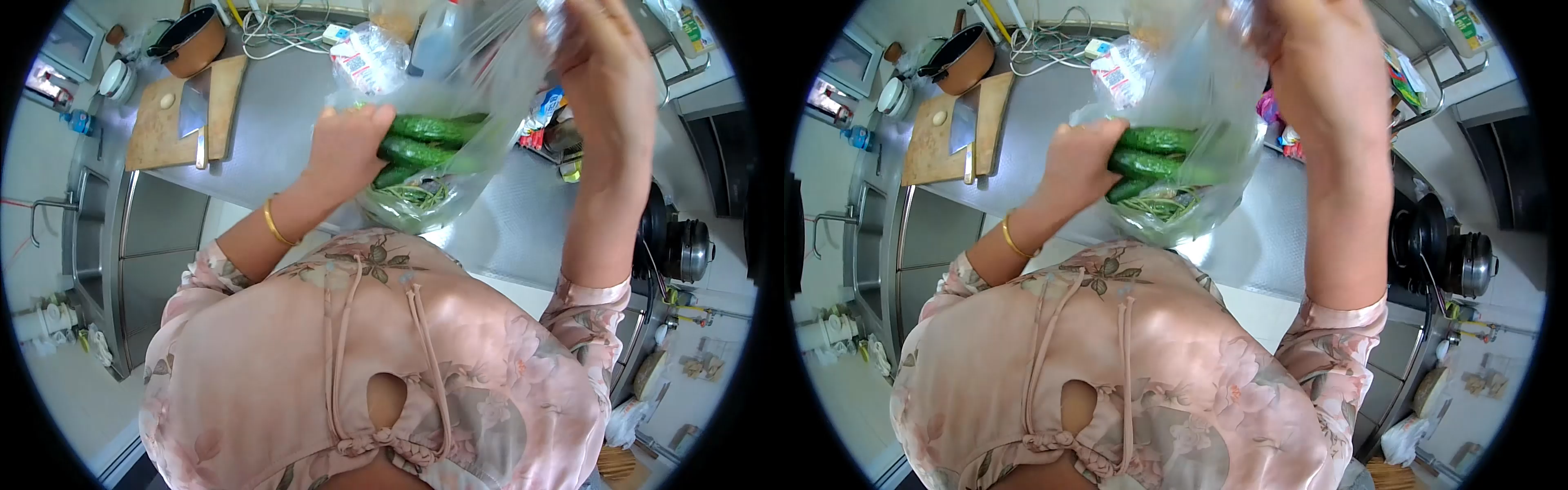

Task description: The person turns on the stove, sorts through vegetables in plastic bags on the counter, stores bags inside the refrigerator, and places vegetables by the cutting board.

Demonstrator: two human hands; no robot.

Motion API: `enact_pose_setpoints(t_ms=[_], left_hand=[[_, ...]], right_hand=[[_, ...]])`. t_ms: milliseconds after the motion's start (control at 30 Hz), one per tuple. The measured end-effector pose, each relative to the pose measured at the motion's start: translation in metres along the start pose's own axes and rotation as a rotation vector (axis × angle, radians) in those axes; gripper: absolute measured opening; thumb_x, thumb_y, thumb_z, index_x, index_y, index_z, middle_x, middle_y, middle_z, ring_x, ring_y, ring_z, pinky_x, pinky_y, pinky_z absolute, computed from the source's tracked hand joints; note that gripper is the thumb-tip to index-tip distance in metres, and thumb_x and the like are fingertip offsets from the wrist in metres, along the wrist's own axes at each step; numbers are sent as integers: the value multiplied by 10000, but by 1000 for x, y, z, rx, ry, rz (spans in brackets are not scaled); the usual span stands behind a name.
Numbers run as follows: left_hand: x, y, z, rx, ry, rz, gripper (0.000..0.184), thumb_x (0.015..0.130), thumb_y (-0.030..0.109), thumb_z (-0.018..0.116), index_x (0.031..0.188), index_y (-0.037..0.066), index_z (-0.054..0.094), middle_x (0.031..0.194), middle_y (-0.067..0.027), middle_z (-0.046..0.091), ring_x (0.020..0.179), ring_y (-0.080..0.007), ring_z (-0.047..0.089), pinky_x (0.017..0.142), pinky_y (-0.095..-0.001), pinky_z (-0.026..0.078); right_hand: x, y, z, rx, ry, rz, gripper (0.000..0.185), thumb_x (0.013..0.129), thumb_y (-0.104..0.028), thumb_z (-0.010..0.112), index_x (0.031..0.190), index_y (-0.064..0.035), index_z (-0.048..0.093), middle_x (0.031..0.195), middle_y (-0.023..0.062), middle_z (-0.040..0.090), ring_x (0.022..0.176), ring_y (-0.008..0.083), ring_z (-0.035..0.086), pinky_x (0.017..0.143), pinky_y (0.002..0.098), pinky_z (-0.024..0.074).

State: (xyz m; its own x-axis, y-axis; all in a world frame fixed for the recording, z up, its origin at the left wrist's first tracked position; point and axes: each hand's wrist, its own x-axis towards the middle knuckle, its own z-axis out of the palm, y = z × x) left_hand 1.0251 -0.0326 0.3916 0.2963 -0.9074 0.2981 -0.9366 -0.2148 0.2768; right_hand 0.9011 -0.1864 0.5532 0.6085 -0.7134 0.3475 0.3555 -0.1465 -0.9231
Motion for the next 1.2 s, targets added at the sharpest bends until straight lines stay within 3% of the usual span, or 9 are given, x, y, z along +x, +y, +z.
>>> enact_pose_setpoints(t_ms=[167, 367, 533, 600, 633, 667, 1000, 1100, 1200], left_hand=[[37, -12, -39, -511, 293, 160, 405, 604, 106, 699, 987, 51, 577, 806, -117, 567, 775, -337, 566, 757, -398, 434], [71, 44, -64, -531, 175, 130, 494, 592, 74, 694, 1064, 18, 561, 988, -146, 573, 938, -301, 562, 832, -343, 454], [97, 121, -27, -720, 65, 113, 481, 622, 100, 679, 1073, -9, 553, 1005, -214, 562, 976, -356, 541, 863, -373, 446], [102, 144, 11, -778, -25, 86, 508, 614, 128, 694, 1071, -45, 555, 1003, -215, 583, 955, -333, 567, 863, -365, 454], [102, 153, 42, -861, -134, 14, 523, 612, 145, 701, 1077, -47, 557, 997, -214, 605, 939, -313, 592, 851, -355, 465], [96, 161, 62, -924, -228, -69, 535, 609, 153, 707, 1086, -38, 560, 994, -212, 620, 937, -294, 606, 843, -347, 471], [64, 173, 269, -698, -397, -618, 467, 633, 223, 716, 1032, 14, 594, 1055, -219, 578, 1037, -344, 535, 886, -391, 440], [65, 166, 255, -611, -524, -334, 456, 654, 166, 692, 1056, 2, 554, 1158, -200, 522, 1026, -340, 538, 899, -348, 446], [51, 143, 225, -996, -614, 415, 504, 690, 216, 701, 1115, -8, 546, 1122, -206, 571, 1062, -283, 540, 882, -355, 438]], right_hand=[[25, -50, 18, 5, -87, -324, 147, 908, -134, 491, 973, -20, 557, 799, 28, 600, 675, 111, 567, 615, 266, 466], [12, -98, -1, -209, -239, -503, 170, 887, -171, 549, 980, -36, 592, 792, -3, 569, 681, 99, 545, 629, 236, 446], [10, -113, -18, -439, 277, -361, 173, 884, -185, 559, 974, -42, 596, 765, -3, 546, 649, 105, 531, 605, 234, 440], [14, -103, -74, -506, 231, -280, 221, 896, -207, 550, 1038, -38, 567, 768, 28, 547, 632, 122, 527, 564, 232, 441], [43, -90, -172, -448, -110, -73, 229, 900, -284, 556, 985, -74, 591, 807, -20, 577, 736, 53, 539, 642, 217, 418], [7, -65, -129, -570, 94, -96, 250, 891, -341, 557, 964, -104, 595, 770, -48, 533, 689, 45, 478, 618, 225, 375], [-79, 124, -201, -614, 139, 209, 108, 881, -130, 551, 935, -38, 571, 804, 39, 581, 716, 121, 540, 634, 236, 422], [-95, 129, -172, -1197, -100, -118, 239, 808, -131, 617, 1017, -27, 571, 958, 121, 605, 848, 242, 586, 738, 305, 447], [-92, 81, -93, -1505, -223, -427, 442, 682, -157, 678, 1092, -38, 561, 1143, 156, 538, 1040, 325, 516, 848, 399, 417]])
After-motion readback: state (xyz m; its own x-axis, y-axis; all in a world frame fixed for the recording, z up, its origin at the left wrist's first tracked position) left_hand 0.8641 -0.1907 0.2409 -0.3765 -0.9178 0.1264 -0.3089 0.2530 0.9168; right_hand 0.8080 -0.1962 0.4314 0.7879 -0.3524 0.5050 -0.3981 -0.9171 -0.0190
